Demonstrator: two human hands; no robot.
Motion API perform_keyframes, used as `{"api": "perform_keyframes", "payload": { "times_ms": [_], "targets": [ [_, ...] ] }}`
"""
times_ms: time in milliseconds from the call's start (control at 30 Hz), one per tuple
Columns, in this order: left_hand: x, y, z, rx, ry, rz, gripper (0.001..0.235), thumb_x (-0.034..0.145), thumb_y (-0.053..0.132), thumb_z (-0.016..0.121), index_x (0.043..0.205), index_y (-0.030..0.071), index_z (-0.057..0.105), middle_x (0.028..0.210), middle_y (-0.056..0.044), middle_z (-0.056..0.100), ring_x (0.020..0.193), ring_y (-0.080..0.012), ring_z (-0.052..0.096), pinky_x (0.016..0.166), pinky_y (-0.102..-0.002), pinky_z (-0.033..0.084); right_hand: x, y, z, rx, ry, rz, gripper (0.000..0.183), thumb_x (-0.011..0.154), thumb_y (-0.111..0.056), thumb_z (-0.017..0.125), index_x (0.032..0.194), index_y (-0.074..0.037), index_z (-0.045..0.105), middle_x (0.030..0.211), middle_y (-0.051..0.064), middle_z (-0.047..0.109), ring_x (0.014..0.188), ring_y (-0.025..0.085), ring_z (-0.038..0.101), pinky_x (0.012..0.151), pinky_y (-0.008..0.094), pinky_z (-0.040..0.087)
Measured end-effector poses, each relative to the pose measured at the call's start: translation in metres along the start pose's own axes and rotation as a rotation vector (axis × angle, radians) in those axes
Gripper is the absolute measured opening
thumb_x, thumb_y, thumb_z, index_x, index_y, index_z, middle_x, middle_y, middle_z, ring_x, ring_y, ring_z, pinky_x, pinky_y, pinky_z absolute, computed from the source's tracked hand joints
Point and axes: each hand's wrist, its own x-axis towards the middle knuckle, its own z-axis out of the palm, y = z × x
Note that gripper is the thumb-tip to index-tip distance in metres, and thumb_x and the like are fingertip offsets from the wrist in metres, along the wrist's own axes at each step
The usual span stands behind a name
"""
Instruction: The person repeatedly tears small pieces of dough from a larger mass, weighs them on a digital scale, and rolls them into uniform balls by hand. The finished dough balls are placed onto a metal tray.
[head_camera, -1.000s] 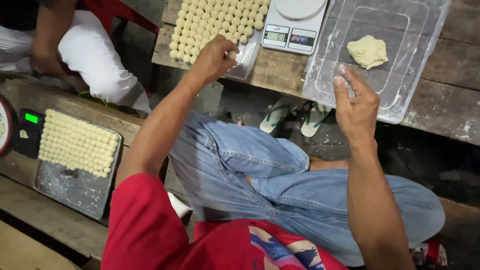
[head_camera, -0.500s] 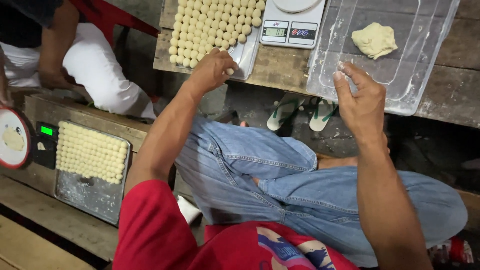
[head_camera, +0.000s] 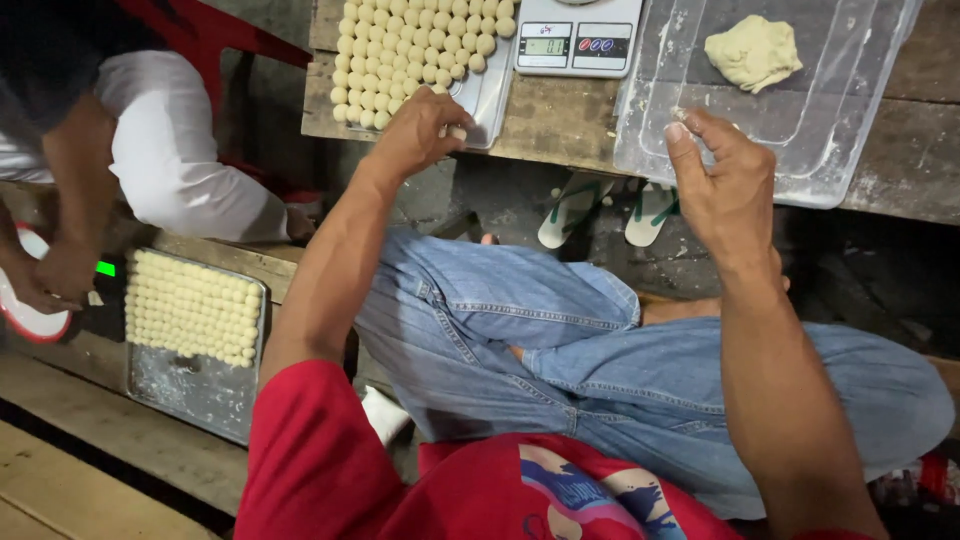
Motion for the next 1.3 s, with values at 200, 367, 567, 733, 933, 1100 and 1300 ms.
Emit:
{"api": "perform_keyframes", "payload": {
  "times_ms": [200, 367, 567, 733, 933, 1100, 1300],
  "targets": [
    [-0.002, -0.004, -0.004, 0.177, 0.01, 0.006, 0.03, 0.088, 0.019, 0.084, 0.115, 0.009, 0.079, 0.107, -0.011, 0.075, 0.094, -0.0319, 0.055, 0.071, -0.045, 0.048, -0.001, -0.001, -0.001, 0.005, -0.017, -0.037, 0.039, 0.114, -0.026, 0.063, 0.132, 0.008, 0.068, 0.133, 0.03, 0.066, 0.126, 0.04, 0.063, 0.103, 0.045, 0.053],
    [0.002, -0.007, 0.001, 0.263, -0.039, 0.029, 0.03, 0.089, 0.018, 0.082, 0.118, 0.012, 0.079, 0.11, -0.008, 0.076, 0.096, -0.0307, 0.054, 0.07, -0.046, 0.048, 0.0, -0.005, -0.002, -0.013, -0.039, -0.026, 0.042, 0.114, -0.027, 0.063, 0.131, 0.011, 0.068, 0.131, 0.03, 0.067, 0.126, 0.04, 0.063, 0.099, 0.043, 0.053],
    [0.004, -0.002, -0.001, 0.251, -0.114, -0.036, 0.047, 0.084, 0.024, 0.084, 0.128, 0.013, 0.072, 0.12, -0.008, 0.068, 0.113, -0.0312, 0.051, 0.081, -0.048, 0.044, 0.0, -0.003, 0.0, -0.028, -0.053, -0.011, 0.046, 0.113, -0.029, 0.063, 0.133, 0.012, 0.066, 0.133, 0.034, 0.064, 0.127, 0.043, 0.061, 0.106, 0.047, 0.05],
    [0.004, -0.009, 0.005, 0.28, -0.073, -0.021, 0.024, 0.09, 0.022, 0.077, 0.114, 0.019, 0.08, 0.116, -0.002, 0.072, 0.106, -0.0282, 0.051, 0.075, -0.046, 0.044, 0.0, -0.002, 0.0, -0.042, -0.071, -0.004, 0.047, 0.113, -0.031, 0.063, 0.132, 0.012, 0.067, 0.132, 0.033, 0.065, 0.126, 0.042, 0.062, 0.102, 0.045, 0.052],
    [0.002, 0.004, 0.0, 0.255, -0.028, 0.011, 0.033, 0.084, 0.013, 0.077, 0.117, 0.014, 0.078, 0.116, -0.005, 0.071, 0.104, -0.0292, 0.052, 0.075, -0.046, 0.045, 0.0, 0.006, -0.001, -0.057, -0.052, 0.012, 0.042, 0.112, -0.028, 0.066, 0.13, 0.01, 0.069, 0.129, 0.029, 0.068, 0.123, 0.038, 0.065, 0.095, 0.042, 0.055],
    [0.004, 0.0, 0.001, 0.167, -0.031, -0.017, 0.022, 0.092, 0.019, 0.071, 0.111, 0.014, 0.081, 0.108, -0.007, 0.069, 0.102, -0.0306, 0.051, 0.077, -0.048, 0.043, 0.003, 0.009, -0.005, -0.072, -0.012, 0.026, 0.041, 0.111, -0.028, 0.068, 0.129, 0.009, 0.07, 0.128, 0.027, 0.069, 0.123, 0.038, 0.065, 0.104, 0.043, 0.05],
    [0.003, 0.008, -0.004, 0.176, 0.051, 0.043, 0.017, 0.09, 0.018, 0.08, 0.104, 0.009, 0.084, 0.101, -0.012, 0.076, 0.092, -0.0316, 0.061, 0.069, -0.046, 0.051, 0.004, 0.02, -0.007, -0.07, 0.028, 0.114, 0.039, 0.106, -0.031, 0.07, 0.126, 0.002, 0.073, 0.124, 0.017, 0.073, 0.119, 0.027, 0.067, 0.101, 0.035, 0.05]
  ]
}}
